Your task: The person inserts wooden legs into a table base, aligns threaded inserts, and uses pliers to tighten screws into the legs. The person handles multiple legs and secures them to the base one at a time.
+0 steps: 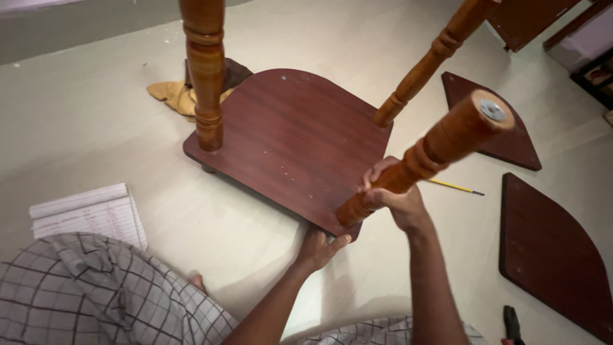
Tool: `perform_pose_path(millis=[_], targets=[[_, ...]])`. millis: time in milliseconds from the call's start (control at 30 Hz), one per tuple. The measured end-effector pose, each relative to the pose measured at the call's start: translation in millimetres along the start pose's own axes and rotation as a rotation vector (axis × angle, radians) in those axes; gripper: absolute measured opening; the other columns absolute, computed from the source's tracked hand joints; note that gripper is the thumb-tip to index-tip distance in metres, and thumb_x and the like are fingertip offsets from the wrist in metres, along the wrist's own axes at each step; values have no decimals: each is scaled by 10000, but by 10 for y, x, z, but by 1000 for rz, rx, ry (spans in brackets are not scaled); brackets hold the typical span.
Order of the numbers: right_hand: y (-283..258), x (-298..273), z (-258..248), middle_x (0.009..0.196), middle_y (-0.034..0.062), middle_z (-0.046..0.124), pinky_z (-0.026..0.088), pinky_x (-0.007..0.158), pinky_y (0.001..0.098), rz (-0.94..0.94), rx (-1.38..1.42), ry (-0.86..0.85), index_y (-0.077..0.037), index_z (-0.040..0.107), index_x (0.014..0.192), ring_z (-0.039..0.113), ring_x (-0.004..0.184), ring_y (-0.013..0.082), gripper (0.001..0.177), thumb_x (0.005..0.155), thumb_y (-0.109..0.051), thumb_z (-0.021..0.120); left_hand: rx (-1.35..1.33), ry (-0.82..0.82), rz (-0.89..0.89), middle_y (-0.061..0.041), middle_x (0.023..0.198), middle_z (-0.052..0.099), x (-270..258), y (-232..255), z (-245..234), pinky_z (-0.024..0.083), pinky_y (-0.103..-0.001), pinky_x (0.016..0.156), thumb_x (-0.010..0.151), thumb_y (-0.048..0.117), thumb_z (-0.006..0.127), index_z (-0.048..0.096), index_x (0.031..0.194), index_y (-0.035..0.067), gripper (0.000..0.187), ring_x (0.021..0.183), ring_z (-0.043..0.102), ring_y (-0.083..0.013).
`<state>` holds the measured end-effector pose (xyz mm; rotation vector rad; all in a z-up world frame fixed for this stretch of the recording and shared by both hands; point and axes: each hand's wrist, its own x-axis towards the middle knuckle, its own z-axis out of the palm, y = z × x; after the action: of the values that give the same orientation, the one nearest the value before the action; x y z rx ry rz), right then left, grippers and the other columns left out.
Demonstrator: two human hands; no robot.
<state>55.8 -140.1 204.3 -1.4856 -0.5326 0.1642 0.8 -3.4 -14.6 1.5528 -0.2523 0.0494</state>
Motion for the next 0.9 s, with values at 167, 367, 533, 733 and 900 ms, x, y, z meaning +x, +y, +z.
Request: perform_pose_path(millis=[167,367,533,733,900], targets=[[178,-58,372,861,49,653,600,801,353,-146,-5,406,-90,569,1052,672,818,178,301,793,-4,695,60,12,-41,-150,1222,670,11,32,14,511,-429,977,816,386,775,628,1232,14,577,1159,648,-281],[239,-144,561,921,66,655,549,804,328,-167,-119,456,-43,573,1076,640,854,166,288,828,22,704,36,6,-87,-139,1160,704,43,55,0,554,-401,920,793,374,785,617,1218,16,581,1066,703,-252],[130,-149,524,869,65,644,575,791,347,-146,-16,551,-75,541,1064,661,813,177,301,815,-2,693,44,-45,-120,-144,1195,706,49,30,-17,526,-401,960,839,405,766,630,1232,11,573,1124,686,-246],[109,-95,765,916,53,656,559,821,329,-154,-260,861,-50,574,1039,664,846,161,256,847,-51,744,37,-42,-54,-153,1219,656,38,30,-32,519,-399,965,853,387,766,612,1223,-14,567,1137,656,-254],[161,-6,1065,906,39,669,551,788,303,-84,-402,947,-63,601,1037,664,838,147,271,821,-89,762,-125,-72,-56,-120,1231,638,48,158,-65,526,-377,968,867,282,719,626,1214,-17,467,1118,647,-219]])
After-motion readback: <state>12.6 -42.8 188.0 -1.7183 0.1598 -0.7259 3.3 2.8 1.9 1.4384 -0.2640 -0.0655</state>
